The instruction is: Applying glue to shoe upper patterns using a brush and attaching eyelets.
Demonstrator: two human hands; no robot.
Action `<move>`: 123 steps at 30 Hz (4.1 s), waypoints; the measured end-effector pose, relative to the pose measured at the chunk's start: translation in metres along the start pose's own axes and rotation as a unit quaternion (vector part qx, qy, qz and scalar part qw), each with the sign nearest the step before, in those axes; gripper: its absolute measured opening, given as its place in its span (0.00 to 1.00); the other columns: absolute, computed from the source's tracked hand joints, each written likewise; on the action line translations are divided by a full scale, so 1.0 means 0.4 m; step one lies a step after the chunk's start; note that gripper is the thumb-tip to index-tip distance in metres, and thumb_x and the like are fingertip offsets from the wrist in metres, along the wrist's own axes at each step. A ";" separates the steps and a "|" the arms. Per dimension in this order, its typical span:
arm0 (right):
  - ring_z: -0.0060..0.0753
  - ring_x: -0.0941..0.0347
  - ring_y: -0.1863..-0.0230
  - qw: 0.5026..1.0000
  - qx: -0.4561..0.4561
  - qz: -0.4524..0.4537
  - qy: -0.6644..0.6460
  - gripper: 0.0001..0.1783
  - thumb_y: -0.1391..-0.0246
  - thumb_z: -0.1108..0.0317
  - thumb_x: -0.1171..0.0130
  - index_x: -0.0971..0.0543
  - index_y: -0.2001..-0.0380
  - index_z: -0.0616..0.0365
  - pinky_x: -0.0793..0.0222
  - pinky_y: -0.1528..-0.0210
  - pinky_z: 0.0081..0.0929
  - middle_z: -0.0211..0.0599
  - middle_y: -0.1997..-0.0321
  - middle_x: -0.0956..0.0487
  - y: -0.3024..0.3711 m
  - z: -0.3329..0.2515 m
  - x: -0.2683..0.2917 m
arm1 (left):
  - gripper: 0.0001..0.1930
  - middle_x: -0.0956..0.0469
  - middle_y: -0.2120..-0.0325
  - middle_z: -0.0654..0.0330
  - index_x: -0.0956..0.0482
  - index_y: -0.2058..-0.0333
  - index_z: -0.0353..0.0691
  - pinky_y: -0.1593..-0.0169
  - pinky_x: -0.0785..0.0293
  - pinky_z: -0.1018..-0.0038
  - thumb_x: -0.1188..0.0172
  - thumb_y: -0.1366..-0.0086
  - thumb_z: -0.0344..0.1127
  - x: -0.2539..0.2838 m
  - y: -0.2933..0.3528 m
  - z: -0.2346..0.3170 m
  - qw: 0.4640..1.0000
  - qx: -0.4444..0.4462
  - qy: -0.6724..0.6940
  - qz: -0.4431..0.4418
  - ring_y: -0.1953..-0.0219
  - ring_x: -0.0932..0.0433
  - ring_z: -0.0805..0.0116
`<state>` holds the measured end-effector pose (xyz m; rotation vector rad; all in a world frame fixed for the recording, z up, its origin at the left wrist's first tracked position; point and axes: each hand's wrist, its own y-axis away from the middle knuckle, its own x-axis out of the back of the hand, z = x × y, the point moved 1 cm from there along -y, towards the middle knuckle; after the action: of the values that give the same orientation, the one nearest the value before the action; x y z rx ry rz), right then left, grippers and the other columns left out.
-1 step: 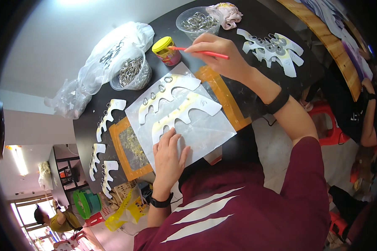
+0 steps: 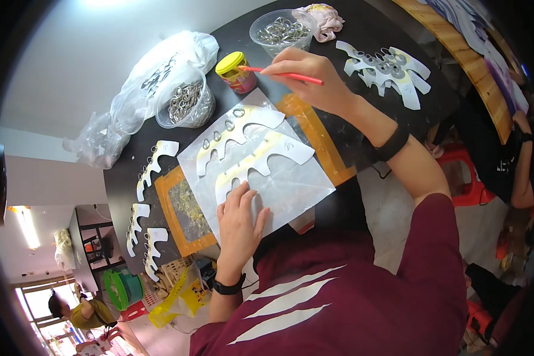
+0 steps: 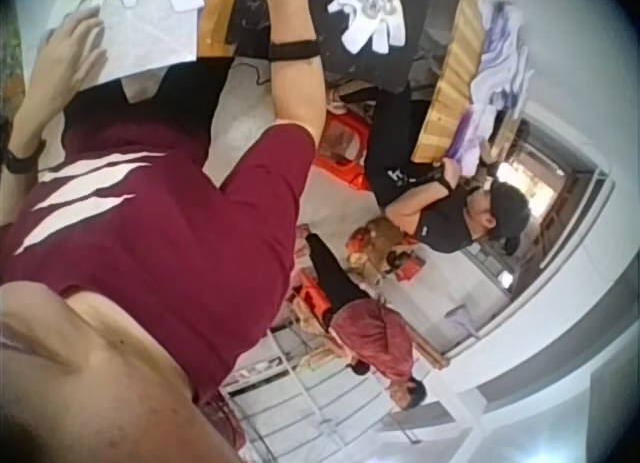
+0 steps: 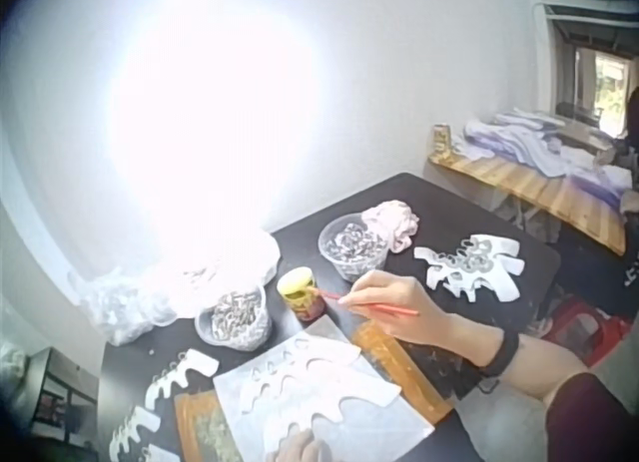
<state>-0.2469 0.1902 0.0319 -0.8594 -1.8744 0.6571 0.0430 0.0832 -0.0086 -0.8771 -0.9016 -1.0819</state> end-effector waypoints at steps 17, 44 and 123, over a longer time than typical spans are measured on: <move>0.33 0.22 0.62 0.992 -0.006 -0.037 0.123 0.20 0.49 0.78 0.41 0.21 0.52 0.51 0.25 0.61 0.26 0.37 0.59 0.20 0.018 0.041 0.030 | 0.21 0.32 0.44 0.49 0.30 0.52 0.37 0.43 0.42 0.63 0.37 0.42 0.35 0.002 0.000 0.004 1.000 0.003 0.003 -0.003 0.43 0.33 0.54; 0.48 0.20 0.65 0.831 -0.025 -0.316 0.458 0.05 0.61 0.76 0.40 0.19 0.75 0.60 0.22 0.63 0.38 0.45 0.71 0.20 -0.224 0.320 0.054 | 0.20 0.31 0.45 0.49 0.28 0.53 0.37 0.44 0.42 0.60 0.37 0.42 0.35 -0.002 0.003 0.021 1.000 0.004 -0.017 0.008 0.44 0.32 0.52; 0.28 0.23 0.69 0.924 -0.274 -0.217 -0.154 0.09 0.48 0.67 0.38 0.17 0.66 0.61 0.31 0.64 0.26 0.40 0.70 0.17 0.043 -0.055 -0.131 | 0.27 0.34 0.43 0.52 0.32 0.47 0.35 0.47 0.41 0.62 0.36 0.43 0.39 -0.100 -0.090 0.153 0.996 -0.051 0.064 0.043 0.44 0.35 0.55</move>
<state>-0.2058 0.1613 0.0006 -0.6589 -2.4915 -0.0266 -0.0106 0.1442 -0.0172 -0.9112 -0.7021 -1.1042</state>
